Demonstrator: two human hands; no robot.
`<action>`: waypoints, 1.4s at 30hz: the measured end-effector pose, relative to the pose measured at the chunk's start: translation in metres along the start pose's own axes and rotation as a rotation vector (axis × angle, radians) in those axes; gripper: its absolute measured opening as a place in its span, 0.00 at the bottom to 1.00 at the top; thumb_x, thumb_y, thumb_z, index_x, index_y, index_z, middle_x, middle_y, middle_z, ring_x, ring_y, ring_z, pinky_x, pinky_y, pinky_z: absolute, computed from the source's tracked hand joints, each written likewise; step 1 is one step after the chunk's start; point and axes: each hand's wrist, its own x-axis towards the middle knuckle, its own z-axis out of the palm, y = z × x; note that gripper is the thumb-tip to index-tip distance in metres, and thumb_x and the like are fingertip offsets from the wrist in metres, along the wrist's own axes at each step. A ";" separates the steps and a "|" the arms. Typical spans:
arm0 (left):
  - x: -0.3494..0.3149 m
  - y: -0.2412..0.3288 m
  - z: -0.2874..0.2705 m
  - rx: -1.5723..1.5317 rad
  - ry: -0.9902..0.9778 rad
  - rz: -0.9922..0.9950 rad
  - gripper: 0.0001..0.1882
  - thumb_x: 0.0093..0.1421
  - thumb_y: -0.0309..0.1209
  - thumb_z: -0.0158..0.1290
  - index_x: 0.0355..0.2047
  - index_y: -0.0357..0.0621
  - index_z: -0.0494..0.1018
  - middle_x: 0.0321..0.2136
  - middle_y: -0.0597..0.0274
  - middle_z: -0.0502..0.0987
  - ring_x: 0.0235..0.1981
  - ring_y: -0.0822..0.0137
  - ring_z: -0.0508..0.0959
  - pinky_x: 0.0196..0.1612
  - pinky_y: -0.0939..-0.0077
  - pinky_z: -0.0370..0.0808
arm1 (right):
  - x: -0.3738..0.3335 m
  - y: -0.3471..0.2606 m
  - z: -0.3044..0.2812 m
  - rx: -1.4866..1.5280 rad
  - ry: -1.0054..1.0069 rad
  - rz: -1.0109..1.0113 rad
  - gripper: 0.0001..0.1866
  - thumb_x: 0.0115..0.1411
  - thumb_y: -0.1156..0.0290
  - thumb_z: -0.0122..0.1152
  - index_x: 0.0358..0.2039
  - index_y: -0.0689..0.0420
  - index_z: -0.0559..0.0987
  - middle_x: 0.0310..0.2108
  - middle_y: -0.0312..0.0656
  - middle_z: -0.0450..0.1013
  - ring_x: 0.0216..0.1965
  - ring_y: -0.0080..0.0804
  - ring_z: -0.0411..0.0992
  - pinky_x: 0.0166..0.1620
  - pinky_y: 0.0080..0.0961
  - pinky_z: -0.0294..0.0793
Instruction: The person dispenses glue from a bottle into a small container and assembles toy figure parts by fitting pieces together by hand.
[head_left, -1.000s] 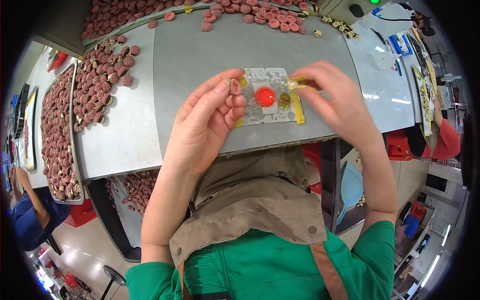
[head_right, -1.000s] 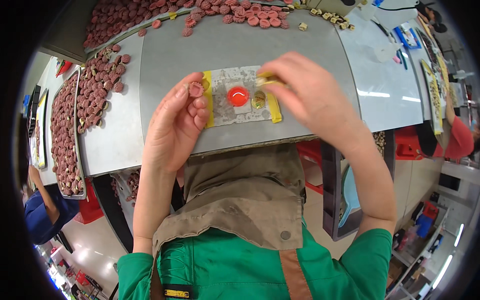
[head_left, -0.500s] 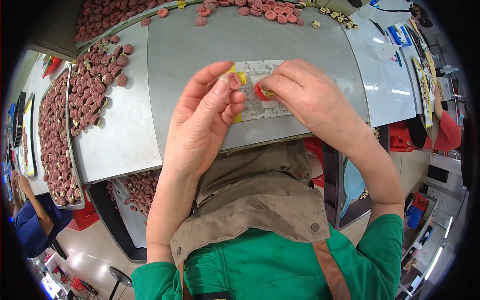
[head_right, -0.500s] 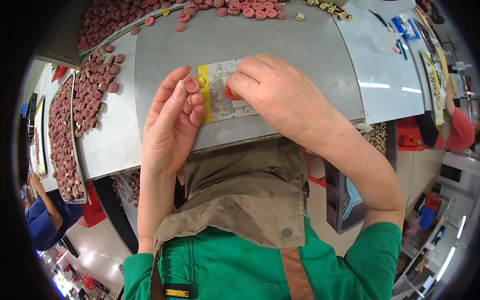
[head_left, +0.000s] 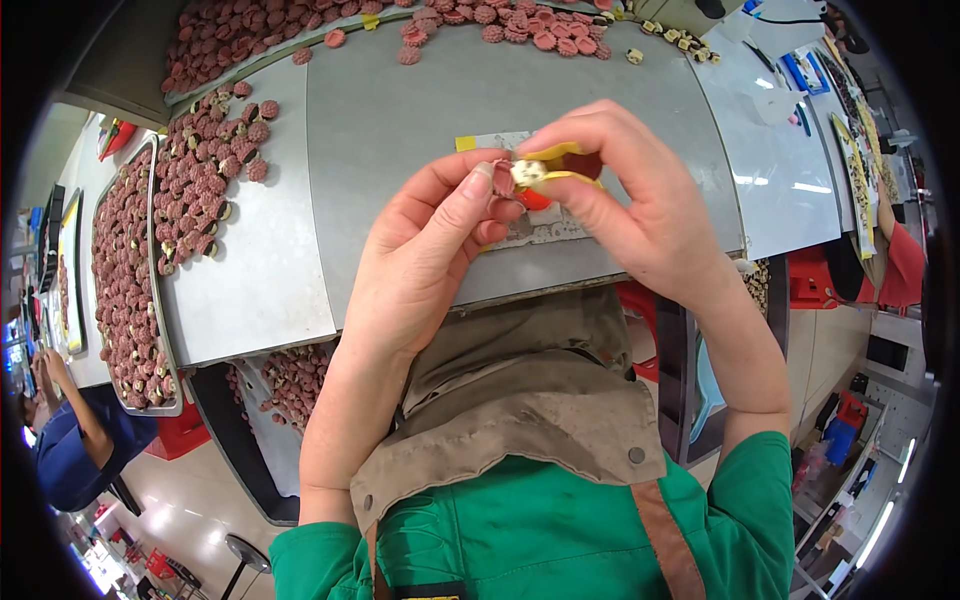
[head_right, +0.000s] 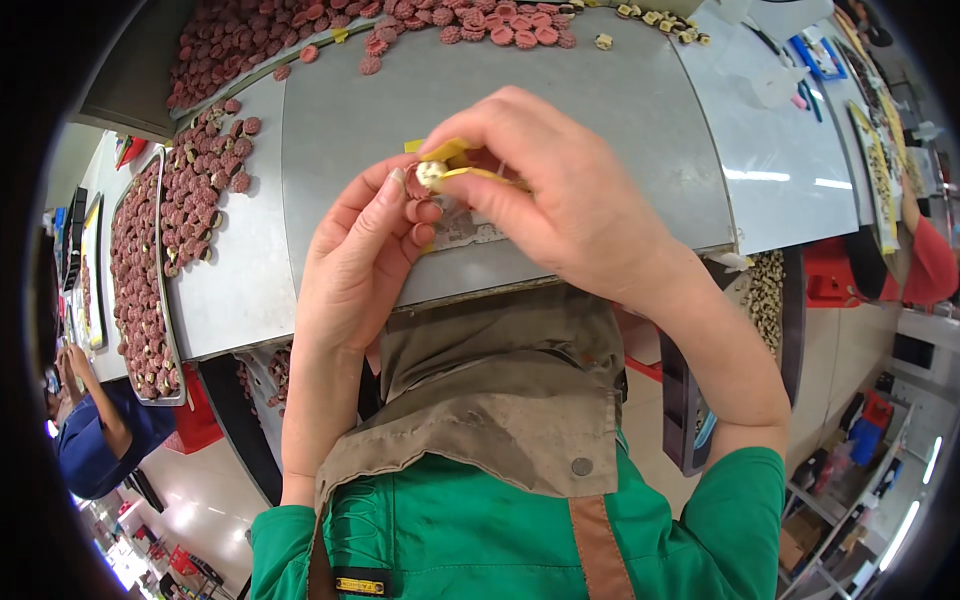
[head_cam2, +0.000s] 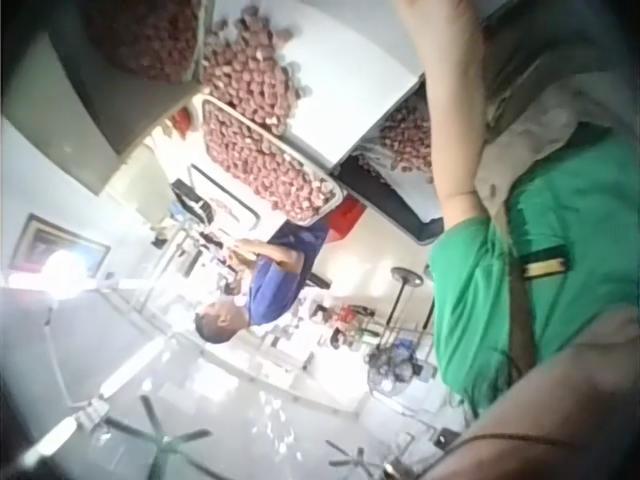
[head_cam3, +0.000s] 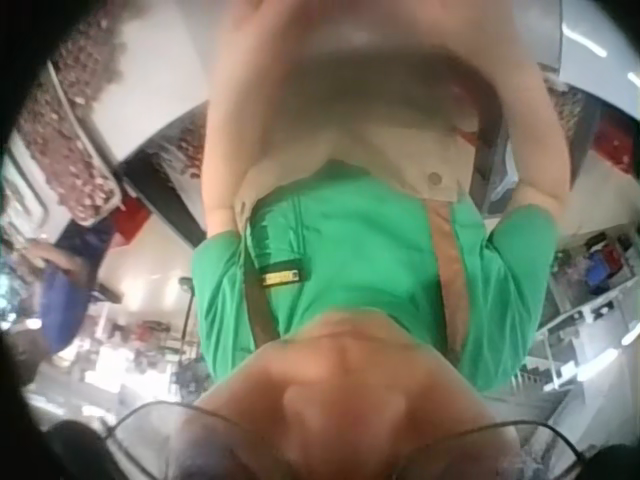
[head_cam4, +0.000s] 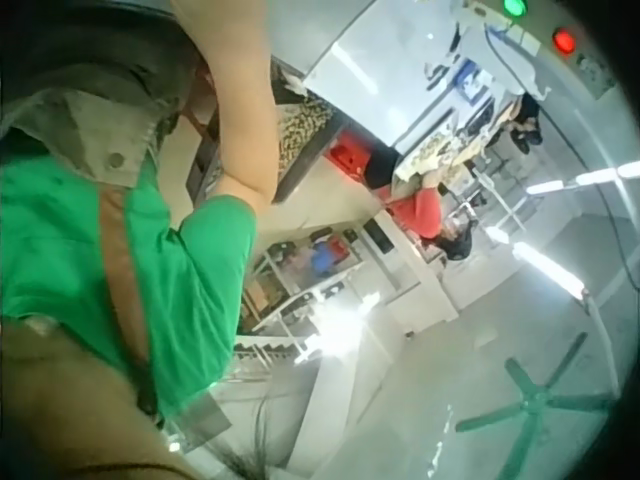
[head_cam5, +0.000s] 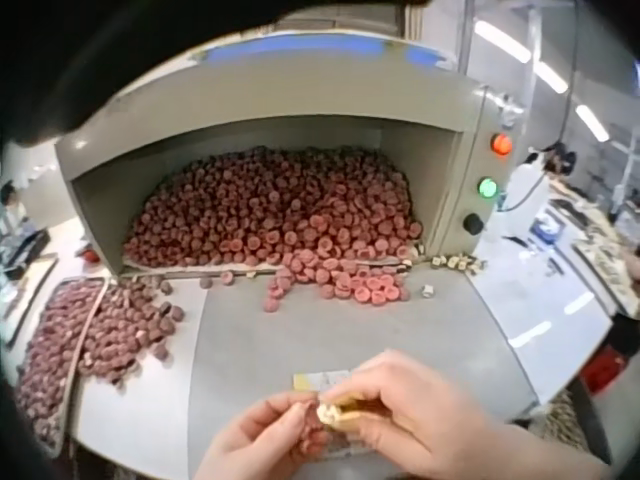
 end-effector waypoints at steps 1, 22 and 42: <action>0.001 0.001 0.001 -0.011 0.002 -0.005 0.16 0.67 0.33 0.49 0.52 0.36 0.69 0.41 0.64 0.75 0.39 0.75 0.75 0.42 0.82 0.73 | 0.003 0.004 0.001 0.001 0.004 0.000 0.11 0.59 0.78 0.58 0.43 0.60 0.75 0.38 0.43 0.72 0.37 0.33 0.72 0.41 0.25 0.72; 0.007 0.007 0.006 0.175 0.031 -0.015 0.16 0.65 0.32 0.52 0.49 0.35 0.70 0.38 0.63 0.75 0.35 0.76 0.73 0.39 0.83 0.73 | -0.006 0.016 0.023 -0.244 0.188 -0.213 0.16 0.56 0.74 0.62 0.45 0.58 0.73 0.40 0.44 0.69 0.39 0.38 0.71 0.42 0.27 0.73; 0.005 -0.012 0.027 0.691 0.105 0.258 0.18 0.57 0.21 0.56 0.47 0.37 0.68 0.36 0.58 0.76 0.38 0.74 0.78 0.42 0.79 0.76 | -0.013 0.030 -0.002 -0.425 0.077 -0.373 0.21 0.41 0.75 0.71 0.39 0.55 0.76 0.35 0.39 0.72 0.33 0.37 0.72 0.37 0.31 0.73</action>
